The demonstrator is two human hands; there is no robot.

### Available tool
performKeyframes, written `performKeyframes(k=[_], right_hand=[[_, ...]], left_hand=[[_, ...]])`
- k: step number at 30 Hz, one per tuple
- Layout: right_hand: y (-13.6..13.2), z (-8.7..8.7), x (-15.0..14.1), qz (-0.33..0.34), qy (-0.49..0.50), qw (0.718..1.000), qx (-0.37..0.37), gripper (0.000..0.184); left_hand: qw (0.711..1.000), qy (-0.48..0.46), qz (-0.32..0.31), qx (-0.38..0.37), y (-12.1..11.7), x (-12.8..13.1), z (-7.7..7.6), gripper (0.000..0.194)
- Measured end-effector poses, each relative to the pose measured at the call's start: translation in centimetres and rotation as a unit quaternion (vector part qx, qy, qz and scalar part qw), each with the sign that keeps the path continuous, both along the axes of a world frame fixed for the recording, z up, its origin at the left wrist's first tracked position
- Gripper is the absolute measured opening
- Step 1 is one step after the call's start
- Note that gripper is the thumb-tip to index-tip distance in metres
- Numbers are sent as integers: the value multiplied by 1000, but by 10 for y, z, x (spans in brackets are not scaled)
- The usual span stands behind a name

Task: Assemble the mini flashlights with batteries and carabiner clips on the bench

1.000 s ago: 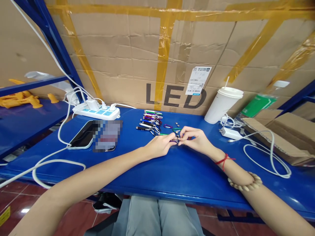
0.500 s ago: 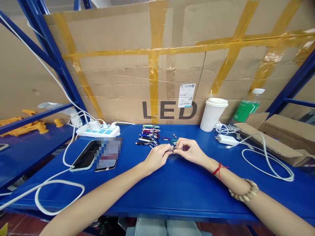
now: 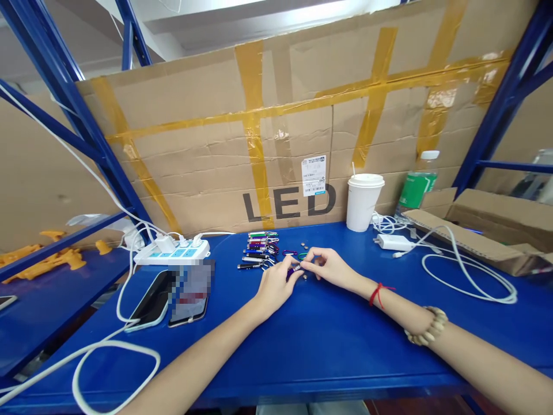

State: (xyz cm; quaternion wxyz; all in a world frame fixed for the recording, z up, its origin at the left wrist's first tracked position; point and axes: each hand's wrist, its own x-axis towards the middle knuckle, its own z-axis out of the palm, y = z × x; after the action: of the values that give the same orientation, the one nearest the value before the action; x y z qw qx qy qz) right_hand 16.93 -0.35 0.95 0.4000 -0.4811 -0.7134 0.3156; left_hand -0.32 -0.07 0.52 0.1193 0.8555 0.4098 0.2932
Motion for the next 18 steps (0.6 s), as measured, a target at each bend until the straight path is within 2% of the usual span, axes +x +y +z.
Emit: performKeyframes(k=[4,7,11,13,15,18], right_hand=[[1,2,1,-12,-3,1000,20,30],[6,3,9,-68,-18,997,40,30],[11,3,24,-153,-145,975,74,23],[12,1,29,-145,-212,963,84,17],[11,-1,29,-125,-240,959,87,14],[9,-2,25,-113,-227,962,103,26]], left_hand=[[999,30,33,9,-2,1,2,15],[998,27,60,7,-2,2,4,16],[997,34,76,3,-1,2,5,17],[996,41,76,3,-2,3,5,17],[996,43,74,4,-2,3,5,18],[997,33,73,0,-2,3,5,18]])
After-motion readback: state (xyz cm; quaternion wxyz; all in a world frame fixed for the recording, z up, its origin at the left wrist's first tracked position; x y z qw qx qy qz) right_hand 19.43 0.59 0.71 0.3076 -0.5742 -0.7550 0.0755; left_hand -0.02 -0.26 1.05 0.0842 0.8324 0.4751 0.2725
